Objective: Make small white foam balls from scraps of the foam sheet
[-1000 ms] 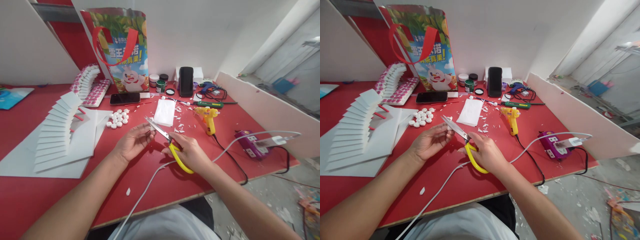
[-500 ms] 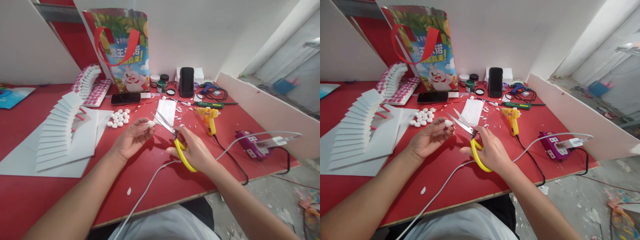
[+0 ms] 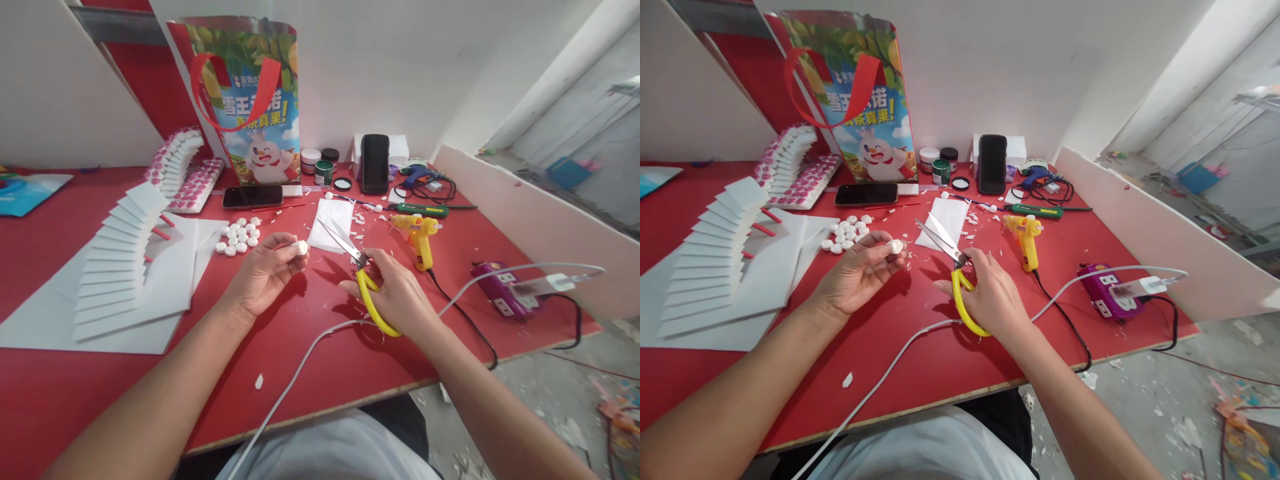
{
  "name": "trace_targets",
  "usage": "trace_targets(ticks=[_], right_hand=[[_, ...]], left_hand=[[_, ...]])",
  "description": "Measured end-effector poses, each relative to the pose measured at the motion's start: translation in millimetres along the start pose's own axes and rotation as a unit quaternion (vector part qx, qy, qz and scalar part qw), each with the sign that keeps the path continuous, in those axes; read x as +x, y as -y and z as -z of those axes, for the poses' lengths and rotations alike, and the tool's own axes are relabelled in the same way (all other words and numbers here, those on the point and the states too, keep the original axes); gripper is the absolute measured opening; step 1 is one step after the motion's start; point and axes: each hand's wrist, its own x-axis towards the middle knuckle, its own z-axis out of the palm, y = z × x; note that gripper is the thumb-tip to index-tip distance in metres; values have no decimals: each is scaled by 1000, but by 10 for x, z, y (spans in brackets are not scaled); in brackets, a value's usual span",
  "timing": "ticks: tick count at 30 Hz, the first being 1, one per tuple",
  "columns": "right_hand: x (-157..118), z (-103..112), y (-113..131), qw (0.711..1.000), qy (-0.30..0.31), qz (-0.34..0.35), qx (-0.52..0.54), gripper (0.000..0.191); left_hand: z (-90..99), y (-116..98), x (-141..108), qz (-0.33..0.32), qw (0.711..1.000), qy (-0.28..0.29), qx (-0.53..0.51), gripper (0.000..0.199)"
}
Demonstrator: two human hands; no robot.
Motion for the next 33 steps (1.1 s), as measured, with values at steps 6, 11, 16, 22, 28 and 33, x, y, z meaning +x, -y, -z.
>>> trace_targets(ticks=[6, 11, 16, 22, 28, 33], right_hand=[[14, 82, -41, 1000, -4, 12, 18, 50], [-65, 87, 34, 990, 19, 133, 52, 61], [-80, -6, 117, 985, 32, 170, 20, 64], [-56, -35, 146, 988, 39, 150, 11, 65], [-52, -64, 150, 989, 24, 143, -11, 64], [-53, -89, 139, 991, 31, 128, -3, 62]], left_hand=[[-12, 24, 0, -34, 999, 4, 10, 24], [-28, 55, -5, -36, 999, -13, 13, 25], [-37, 82, -19, -23, 1000, -4, 0, 33], [-33, 79, -29, -25, 1000, 8, 12, 30], [-63, 84, -40, -29, 999, -1, 26, 24], [-92, 89, -51, -44, 998, 0, 33, 25]])
